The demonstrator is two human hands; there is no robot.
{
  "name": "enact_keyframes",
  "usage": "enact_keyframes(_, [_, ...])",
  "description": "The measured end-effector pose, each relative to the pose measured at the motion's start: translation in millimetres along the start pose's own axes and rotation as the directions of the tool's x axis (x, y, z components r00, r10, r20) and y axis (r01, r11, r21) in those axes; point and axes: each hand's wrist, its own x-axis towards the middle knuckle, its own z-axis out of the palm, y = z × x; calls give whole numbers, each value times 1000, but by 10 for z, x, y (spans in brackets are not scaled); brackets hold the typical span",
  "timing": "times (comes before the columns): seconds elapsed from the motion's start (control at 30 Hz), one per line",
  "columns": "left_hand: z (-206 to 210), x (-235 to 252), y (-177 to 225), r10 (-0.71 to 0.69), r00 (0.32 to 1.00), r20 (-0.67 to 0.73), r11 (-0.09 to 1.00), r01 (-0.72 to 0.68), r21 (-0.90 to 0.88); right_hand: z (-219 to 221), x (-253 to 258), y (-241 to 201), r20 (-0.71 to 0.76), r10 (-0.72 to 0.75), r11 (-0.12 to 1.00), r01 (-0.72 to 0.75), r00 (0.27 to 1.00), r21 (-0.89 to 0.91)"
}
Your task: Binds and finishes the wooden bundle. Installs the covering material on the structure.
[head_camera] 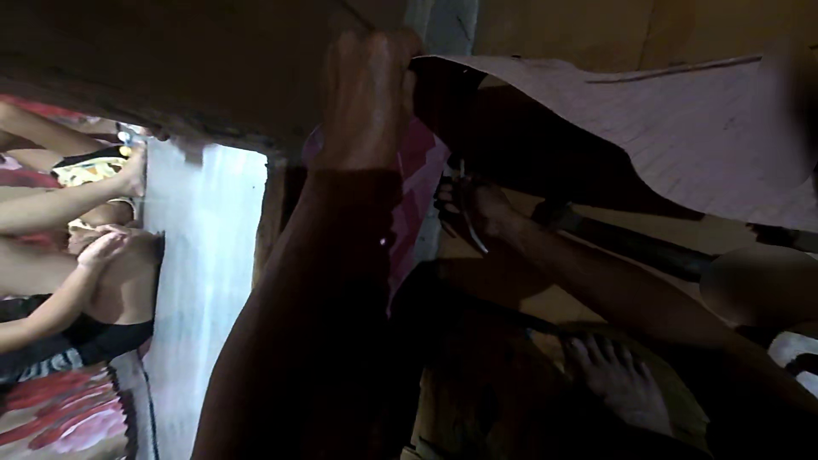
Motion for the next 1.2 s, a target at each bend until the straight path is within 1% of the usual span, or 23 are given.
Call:
enact_keyframes(0.03, [-197,39,198,-110,984,138,993,115,-35,39,20,56,-9,-13,1000,13,1000,16])
enact_keyframes(0.07, [-248,51,290,-156,976,154,985,164,-42,70,41,105,-19,-8,999,9,1000,42])
enact_keyframes(0.13, [-236,40,333,-172,978,116,983,178,-43,103,61,176,-24,21,993,-18,999,113])
enact_keyframes(0.23, [-230,39,302,-145,981,127,989,147,-5,100,41,208,-38,59,987,-53,998,151])
enact_keyframes(0.27, [-144,2,230,-94,994,60,995,92,34,88,43,220,-47,54,987,-46,997,155])
enact_keyframes(0.3, [105,-62,66,18,989,-147,994,-2,108,76,48,234,-52,50,986,-42,997,160])
enact_keyframes(0.33, [569,-25,-215,227,819,-527,966,-122,226,69,46,239,-48,49,985,-41,998,168])
enact_keyframes(0.37, [753,0,-291,313,683,-660,945,-152,291,74,30,233,-47,51,984,-42,998,173])
enact_keyframes(0.4, [611,-147,-116,285,752,-594,948,-129,293,84,8,216,-46,53,984,-45,998,171])
enact_keyframes(0.43, [228,-377,252,161,921,-354,955,-55,292,93,-15,197,-50,61,984,-51,997,172])
enact_keyframes(0.47, [54,-540,501,127,954,-270,958,-48,283,97,-31,180,-54,73,982,-62,996,178])
enact_keyframes(0.5, [24,-726,647,136,961,-241,964,-72,255,107,-49,159,-62,86,980,-73,994,184])
enact_keyframes(0.53, [91,-941,709,166,958,-234,972,-119,203,127,-76,131,-74,98,978,-83,992,190])
enact_keyframes(0.6, [353,-1317,719,205,952,-225,978,-190,88,155,-123,111,-79,114,974,-96,990,203])
enact_keyframes(0.63, [495,-1463,712,182,966,-186,983,-176,50,152,-120,122,-68,115,973,-99,991,208])
enact_keyframes(0.67, [636,-1574,698,131,983,-129,991,-129,29,141,-101,143,-61,112,972,-97,992,212])
enact_keyframes(0.7, [761,-1649,680,62,997,-41,997,-60,37,120,-73,164,-46,105,974,-93,993,209])
enact_keyframes(0.77, [977,-1693,660,-89,987,133,992,75,105,95,-48,174,-44,98,980,-89,994,176])
enact_keyframes(0.83, [1134,-1630,678,-204,944,260,969,158,188,98,-65,160,-62,108,984,-98,992,150])
enact_keyframes(0.9, [1295,-1592,688,-258,934,245,938,181,296,88,-88,139,-64,117,981,-105,991,164])
enact_keyframes(1.0, [1327,-1504,774,-347,901,261,905,247,347,82,-132,125,-71,118,979,-104,990,178])
enact_keyframes(1.1, [1296,-1386,829,-437,861,258,883,358,302,106,-145,118,-57,103,983,-93,993,157])
enact_keyframes(1.2, [1156,-1472,828,-450,805,386,891,432,139,94,-88,156,-26,98,985,-93,995,149])
